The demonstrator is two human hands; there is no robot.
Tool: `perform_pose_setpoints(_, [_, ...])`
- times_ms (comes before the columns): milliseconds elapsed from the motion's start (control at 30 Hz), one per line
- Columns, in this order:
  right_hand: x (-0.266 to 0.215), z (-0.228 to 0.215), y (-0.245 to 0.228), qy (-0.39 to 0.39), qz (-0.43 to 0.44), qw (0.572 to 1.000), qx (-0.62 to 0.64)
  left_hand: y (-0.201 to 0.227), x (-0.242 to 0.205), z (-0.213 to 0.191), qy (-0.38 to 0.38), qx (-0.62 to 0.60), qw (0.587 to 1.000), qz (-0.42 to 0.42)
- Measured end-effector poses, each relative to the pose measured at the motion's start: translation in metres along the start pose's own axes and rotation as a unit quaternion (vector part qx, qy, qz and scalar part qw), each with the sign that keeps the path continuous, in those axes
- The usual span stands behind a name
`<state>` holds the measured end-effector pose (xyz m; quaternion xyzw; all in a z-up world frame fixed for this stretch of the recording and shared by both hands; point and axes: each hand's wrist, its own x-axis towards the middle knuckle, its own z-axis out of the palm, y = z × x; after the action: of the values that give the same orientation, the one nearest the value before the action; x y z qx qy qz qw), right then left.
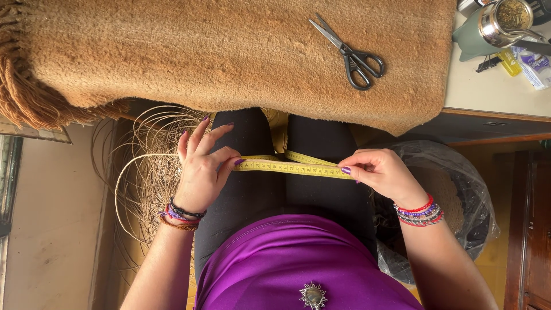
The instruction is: Measuring and cutting wicker strips to specific lengths using a tape measure and scissors
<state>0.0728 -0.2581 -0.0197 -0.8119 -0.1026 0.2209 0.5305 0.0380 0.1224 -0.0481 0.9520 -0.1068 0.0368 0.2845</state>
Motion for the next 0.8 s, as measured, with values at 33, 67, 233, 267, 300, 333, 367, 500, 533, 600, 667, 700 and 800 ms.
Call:
perform_pose_setpoints(33, [0.000, 0.001, -0.003, 0.000, 0.000, 1.000, 0.000, 0.001, 0.000, 0.000, 0.000, 0.000, 1.000, 0.000])
perform_pose_setpoints(67, [0.000, 0.002, -0.005, 0.013, 0.001, 1.000, -0.008, 0.002, 0.000, -0.001, -0.004, 0.001, 1.000, -0.004])
perform_pose_setpoints(233, [0.005, 0.012, 0.003, 0.048, -0.016, 0.998, -0.043, 0.005, 0.002, 0.013, -0.023, 0.044, 0.999, -0.020])
perform_pose_setpoints(267, [0.007, 0.016, 0.003, 0.055, -0.023, 0.996, -0.065, 0.013, 0.005, 0.017, -0.011, 0.069, 0.997, -0.017])
perform_pose_setpoints(300, [0.009, 0.021, 0.003, 0.062, -0.031, 0.994, -0.087, 0.020, 0.008, 0.021, 0.001, 0.094, 0.995, -0.015])
perform_pose_setpoints(333, [0.012, 0.026, 0.007, 0.057, -0.035, 0.994, -0.086, 0.034, 0.010, 0.026, 0.003, 0.097, 0.995, -0.019])
perform_pose_setpoints(367, [0.015, 0.031, 0.010, 0.062, -0.051, 0.991, -0.108, 0.047, 0.012, 0.031, 0.019, 0.103, 0.994, 0.031])
perform_pose_setpoints(500, [0.028, 0.054, 0.006, 0.079, -0.086, 0.984, -0.135, 0.081, 0.021, 0.062, 0.009, 0.023, 0.994, 0.107])
perform_pose_setpoints(533, [0.029, 0.057, 0.008, 0.075, -0.088, 0.984, -0.136, 0.077, 0.021, 0.078, 0.012, 0.024, 0.994, 0.104])
perform_pose_setpoints(600, [0.032, 0.064, 0.012, 0.083, -0.089, 0.983, -0.139, 0.069, 0.024, 0.111, 0.049, 0.014, 0.991, 0.123])
perform_pose_setpoints(667, [0.034, 0.070, 0.016, 0.088, -0.093, 0.980, -0.150, 0.065, 0.023, 0.115, 0.062, 0.033, 0.991, 0.114])
perform_pose_setpoints(700, [0.034, 0.074, 0.019, 0.095, -0.095, 0.978, -0.159, 0.063, 0.022, 0.118, 0.073, 0.050, 0.990, 0.107])
perform_pose_setpoints(800, [0.035, 0.085, 0.036, 0.114, -0.097, 0.969, -0.197, 0.065, 0.016, 0.119, 0.079, 0.058, 0.990, 0.104])
